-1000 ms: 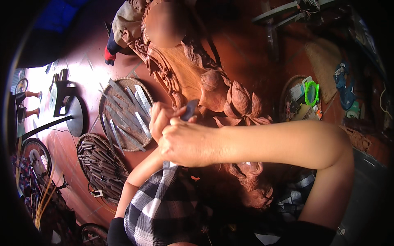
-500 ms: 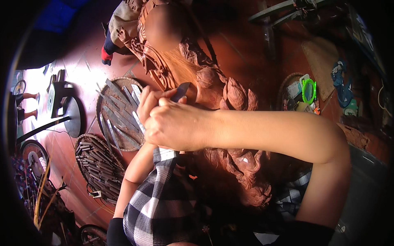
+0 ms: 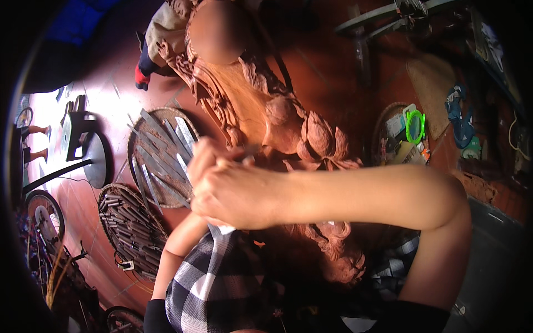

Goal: The person carves a wooden sculpture using various chisels and a mallet. They switch between tools to refine details on the figure and surrounding elements, occasionally brushing away wood shavings.

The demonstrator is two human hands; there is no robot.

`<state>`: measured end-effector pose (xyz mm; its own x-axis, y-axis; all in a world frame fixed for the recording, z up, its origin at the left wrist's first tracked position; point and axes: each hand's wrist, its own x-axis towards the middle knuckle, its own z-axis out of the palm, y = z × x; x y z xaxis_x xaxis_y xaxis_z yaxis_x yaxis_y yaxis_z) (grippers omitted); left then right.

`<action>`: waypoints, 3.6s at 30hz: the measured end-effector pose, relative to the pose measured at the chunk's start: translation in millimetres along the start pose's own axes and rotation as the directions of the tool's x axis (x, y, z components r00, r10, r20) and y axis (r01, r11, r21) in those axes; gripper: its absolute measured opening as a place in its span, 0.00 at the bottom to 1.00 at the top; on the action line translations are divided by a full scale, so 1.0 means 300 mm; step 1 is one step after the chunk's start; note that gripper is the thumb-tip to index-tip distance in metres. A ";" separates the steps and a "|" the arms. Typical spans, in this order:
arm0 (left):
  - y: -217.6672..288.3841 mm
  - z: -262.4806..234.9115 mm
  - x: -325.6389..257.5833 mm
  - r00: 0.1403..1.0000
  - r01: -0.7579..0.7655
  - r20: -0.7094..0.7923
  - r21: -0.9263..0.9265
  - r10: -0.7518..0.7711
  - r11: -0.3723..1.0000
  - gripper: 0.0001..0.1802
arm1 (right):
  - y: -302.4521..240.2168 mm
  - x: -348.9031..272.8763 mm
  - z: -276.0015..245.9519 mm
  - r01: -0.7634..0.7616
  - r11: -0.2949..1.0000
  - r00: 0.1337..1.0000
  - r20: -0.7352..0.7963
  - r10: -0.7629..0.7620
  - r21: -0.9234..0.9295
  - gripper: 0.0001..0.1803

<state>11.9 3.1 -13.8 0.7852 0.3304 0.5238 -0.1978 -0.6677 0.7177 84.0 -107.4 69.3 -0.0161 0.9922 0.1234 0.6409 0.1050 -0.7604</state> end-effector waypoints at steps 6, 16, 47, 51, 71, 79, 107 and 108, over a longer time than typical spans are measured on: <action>0.011 0.002 -0.056 1.000 -0.003 0.013 -0.132 0.004 0.991 0.19 | 0.003 -0.019 0.051 0.086 0.994 0.996 -0.023 -0.088 -0.061 0.05; 0.057 -0.068 -0.058 0.993 -0.115 -0.015 -0.104 0.114 0.988 0.21 | -0.098 -0.017 0.059 0.057 0.994 0.994 0.094 -0.049 -0.090 0.06; -0.443 -0.649 -0.687 0.261 0.959 -0.255 0.180 -0.931 0.219 0.18 | -0.185 -0.461 -0.072 -0.086 0.933 0.996 -0.059 0.070 -0.351 0.17; -0.509 -0.639 -0.732 0.188 0.966 -0.263 0.223 -0.946 0.130 0.20 | -0.179 -0.454 -0.065 -0.082 0.939 0.995 -0.077 0.060 -0.333 0.17; -0.164 -0.349 -0.417 0.764 0.564 0.175 0.285 -0.620 0.775 0.08 | -0.176 -0.468 -0.053 -0.122 0.949 0.981 -0.182 0.070 -0.291 0.15; 0.005 -0.239 -0.053 0.884 -0.104 0.450 -0.075 0.127 0.992 0.21 | -0.172 -0.457 -0.062 -0.101 0.973 0.969 -0.243 0.048 -0.209 0.11; -0.097 -0.272 -0.281 0.820 0.414 0.282 0.308 -0.498 0.857 0.05 | -0.349 -1.064 -0.013 -0.626 0.776 0.581 -0.623 0.524 0.070 0.03; -0.096 -0.259 -0.277 0.821 0.400 0.299 0.309 -0.487 0.863 0.05 | -0.311 -1.140 0.023 -0.722 0.652 0.409 -0.616 0.673 0.233 0.04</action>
<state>-93.3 46.7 -42.3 0.9159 0.3973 -0.0569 0.3246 -0.6498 0.6873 24.4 -456.0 93.6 0.8976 0.4354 -0.0682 0.2509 -0.6320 -0.7332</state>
